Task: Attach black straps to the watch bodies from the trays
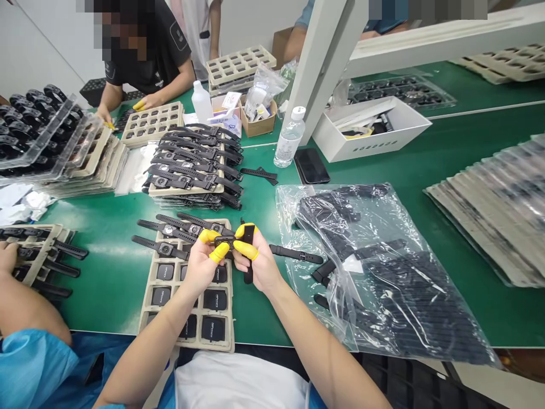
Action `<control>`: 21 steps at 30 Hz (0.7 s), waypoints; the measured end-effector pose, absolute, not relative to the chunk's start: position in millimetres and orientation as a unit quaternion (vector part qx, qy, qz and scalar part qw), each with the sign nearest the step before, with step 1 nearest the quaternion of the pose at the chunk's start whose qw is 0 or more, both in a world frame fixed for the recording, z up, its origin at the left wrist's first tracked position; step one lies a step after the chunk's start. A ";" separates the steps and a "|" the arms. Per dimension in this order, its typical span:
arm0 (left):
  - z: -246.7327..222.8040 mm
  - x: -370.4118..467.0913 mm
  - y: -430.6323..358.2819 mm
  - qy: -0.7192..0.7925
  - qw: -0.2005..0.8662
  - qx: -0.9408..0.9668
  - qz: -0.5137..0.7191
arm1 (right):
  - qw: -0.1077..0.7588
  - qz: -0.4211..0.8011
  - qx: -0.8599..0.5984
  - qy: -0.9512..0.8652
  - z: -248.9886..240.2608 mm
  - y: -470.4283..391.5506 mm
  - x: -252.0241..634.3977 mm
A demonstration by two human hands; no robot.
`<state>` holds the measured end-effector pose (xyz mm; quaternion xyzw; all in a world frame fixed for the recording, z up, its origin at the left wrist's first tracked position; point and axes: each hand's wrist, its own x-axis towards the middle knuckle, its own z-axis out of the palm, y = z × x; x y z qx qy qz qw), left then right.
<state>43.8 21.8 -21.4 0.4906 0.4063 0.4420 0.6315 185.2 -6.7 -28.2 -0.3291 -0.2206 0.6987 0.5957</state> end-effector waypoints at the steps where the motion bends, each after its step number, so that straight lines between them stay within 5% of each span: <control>1: -22.2 43.7 22.2 0.399 0.631 0.494 0.446 | 0.598 0.697 -0.329 -0.219 -28.2 -6.8 185.3; 21: -29.5 46.4 22.4 0.403 0.636 0.470 0.460 | 0.614 0.696 -0.317 -0.195 -28.2 -6.5 180.4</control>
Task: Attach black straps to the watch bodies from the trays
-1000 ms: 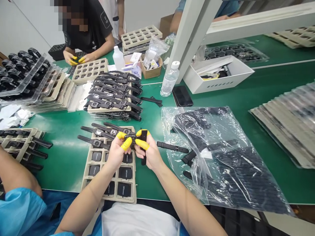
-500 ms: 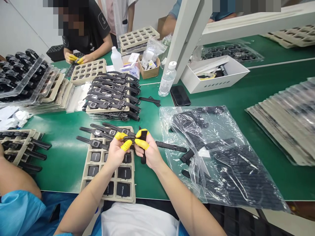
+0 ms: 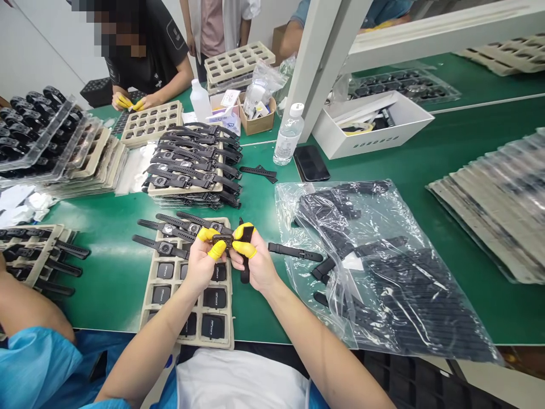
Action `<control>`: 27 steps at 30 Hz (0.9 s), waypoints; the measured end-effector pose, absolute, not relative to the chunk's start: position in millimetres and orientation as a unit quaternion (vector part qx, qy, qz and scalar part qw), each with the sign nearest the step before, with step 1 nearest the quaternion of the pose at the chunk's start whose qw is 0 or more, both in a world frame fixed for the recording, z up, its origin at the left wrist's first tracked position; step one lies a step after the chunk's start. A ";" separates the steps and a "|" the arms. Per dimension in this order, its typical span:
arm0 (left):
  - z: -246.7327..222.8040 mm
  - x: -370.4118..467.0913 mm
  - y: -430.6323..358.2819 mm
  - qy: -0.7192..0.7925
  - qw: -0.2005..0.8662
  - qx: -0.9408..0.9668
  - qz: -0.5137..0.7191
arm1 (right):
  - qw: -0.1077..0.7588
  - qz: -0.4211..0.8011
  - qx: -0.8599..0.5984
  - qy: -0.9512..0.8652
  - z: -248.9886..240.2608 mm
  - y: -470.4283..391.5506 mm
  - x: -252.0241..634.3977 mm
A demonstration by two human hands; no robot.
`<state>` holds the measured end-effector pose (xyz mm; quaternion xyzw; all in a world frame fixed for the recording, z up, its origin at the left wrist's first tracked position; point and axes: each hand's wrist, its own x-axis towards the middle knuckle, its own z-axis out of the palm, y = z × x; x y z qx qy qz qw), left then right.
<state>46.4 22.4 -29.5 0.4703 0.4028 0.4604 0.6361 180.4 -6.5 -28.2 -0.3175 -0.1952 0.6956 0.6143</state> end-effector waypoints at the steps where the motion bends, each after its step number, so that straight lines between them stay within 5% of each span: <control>1: -29.2 46.3 22.8 0.405 0.637 0.469 0.460 | 0.619 0.688 -0.319 -0.202 -28.0 -6.9 179.4; 11: -10.3 40.1 27.8 0.388 0.730 0.494 0.268 | 0.655 0.491 -0.474 -0.324 -30.8 0.4 192.7; 21: -19.2 35.0 20.3 0.339 0.746 0.529 0.220 | 0.333 0.493 -0.703 -0.390 -48.6 16.0 255.3; 27: -31.5 27.9 25.9 0.395 0.511 0.693 0.320 | 0.501 0.611 -0.501 -0.353 -27.1 1.6 225.3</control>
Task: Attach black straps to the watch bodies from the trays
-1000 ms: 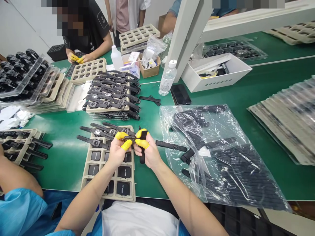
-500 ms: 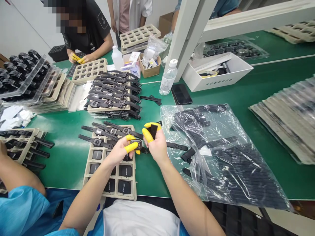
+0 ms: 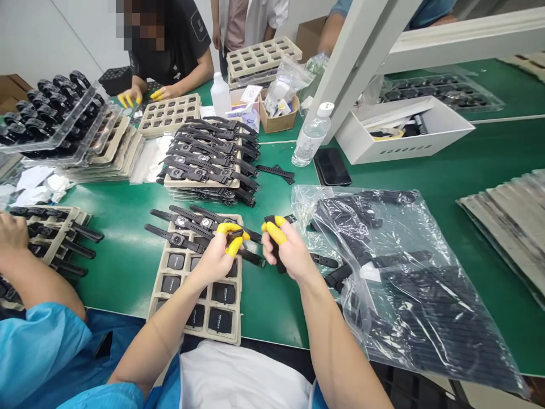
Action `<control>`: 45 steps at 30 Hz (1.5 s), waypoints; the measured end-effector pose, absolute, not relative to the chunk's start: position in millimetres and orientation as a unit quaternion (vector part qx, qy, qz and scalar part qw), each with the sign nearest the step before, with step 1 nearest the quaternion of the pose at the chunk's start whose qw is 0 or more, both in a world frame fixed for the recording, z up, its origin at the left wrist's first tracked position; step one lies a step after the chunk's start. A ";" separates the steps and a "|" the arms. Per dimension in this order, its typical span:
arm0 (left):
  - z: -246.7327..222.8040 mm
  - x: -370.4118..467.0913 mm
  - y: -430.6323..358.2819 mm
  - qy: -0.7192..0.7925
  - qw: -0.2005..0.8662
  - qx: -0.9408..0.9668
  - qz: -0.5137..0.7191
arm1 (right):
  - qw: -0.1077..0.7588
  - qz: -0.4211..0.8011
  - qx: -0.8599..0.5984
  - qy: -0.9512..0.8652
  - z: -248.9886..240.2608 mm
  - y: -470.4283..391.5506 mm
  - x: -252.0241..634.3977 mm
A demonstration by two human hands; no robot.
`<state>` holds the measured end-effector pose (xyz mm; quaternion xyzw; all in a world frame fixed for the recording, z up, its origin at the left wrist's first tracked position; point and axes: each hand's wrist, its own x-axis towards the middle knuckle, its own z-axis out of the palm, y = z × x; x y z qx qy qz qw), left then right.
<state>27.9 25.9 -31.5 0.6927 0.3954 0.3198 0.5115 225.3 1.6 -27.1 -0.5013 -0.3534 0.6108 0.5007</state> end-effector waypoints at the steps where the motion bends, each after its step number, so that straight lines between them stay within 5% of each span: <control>1: -30.9 24.0 29.4 0.382 0.471 0.726 0.324 | 0.502 0.647 -0.452 -0.353 -25.0 -2.1 216.2; 5: -27.3 7.4 43.0 0.302 0.340 0.835 0.311 | 0.461 0.738 -0.350 -0.346 -26.8 -13.7 185.0; 10: -24.7 -2.2 50.4 0.254 0.303 0.875 0.281 | 0.454 0.769 -0.327 -0.309 -29.1 -13.9 177.9; 45: -20.9 2.3 45.8 0.282 0.295 0.865 0.292 | 0.520 0.778 -0.275 -0.222 -27.1 -9.4 173.6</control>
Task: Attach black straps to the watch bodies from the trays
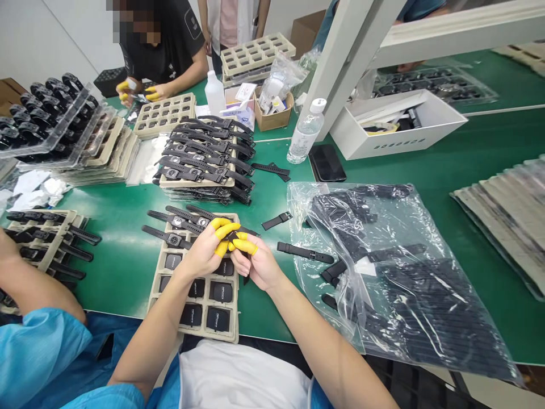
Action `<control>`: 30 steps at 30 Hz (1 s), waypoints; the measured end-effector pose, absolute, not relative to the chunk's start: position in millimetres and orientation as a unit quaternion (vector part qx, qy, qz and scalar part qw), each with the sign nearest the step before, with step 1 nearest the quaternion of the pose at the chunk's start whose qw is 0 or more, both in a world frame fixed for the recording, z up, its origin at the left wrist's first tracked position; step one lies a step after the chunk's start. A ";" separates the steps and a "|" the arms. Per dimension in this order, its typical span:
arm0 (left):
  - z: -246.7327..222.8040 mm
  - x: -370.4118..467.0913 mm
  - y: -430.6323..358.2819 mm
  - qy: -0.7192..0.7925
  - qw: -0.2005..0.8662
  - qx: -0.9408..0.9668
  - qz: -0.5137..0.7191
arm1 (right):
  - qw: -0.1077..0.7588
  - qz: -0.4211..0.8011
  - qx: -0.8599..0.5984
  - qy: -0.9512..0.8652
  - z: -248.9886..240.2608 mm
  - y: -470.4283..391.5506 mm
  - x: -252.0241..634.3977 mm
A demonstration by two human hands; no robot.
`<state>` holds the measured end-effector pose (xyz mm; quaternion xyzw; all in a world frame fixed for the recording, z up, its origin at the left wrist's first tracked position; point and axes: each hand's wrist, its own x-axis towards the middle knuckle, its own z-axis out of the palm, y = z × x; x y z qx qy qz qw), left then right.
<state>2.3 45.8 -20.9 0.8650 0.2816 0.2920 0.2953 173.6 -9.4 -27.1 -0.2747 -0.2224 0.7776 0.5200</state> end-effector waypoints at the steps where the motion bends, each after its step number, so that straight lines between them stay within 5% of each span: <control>1: -18.9 2.1 45.9 0.276 0.305 0.865 0.288 | 0.523 0.778 -0.274 -0.216 -27.9 -9.2 173.9; 15: -18.2 -2.7 44.8 0.298 0.149 0.925 0.181 | 0.486 0.772 -0.334 -0.238 -39.3 -4.5 175.5; 26: -17.4 -2.5 42.6 0.313 0.143 0.930 0.132 | 0.475 0.775 -0.338 -0.243 -43.6 -3.7 175.8; 30: -17.2 -2.4 43.4 0.293 0.196 0.915 0.199 | 0.476 0.775 -0.331 -0.252 -39.8 -4.9 175.8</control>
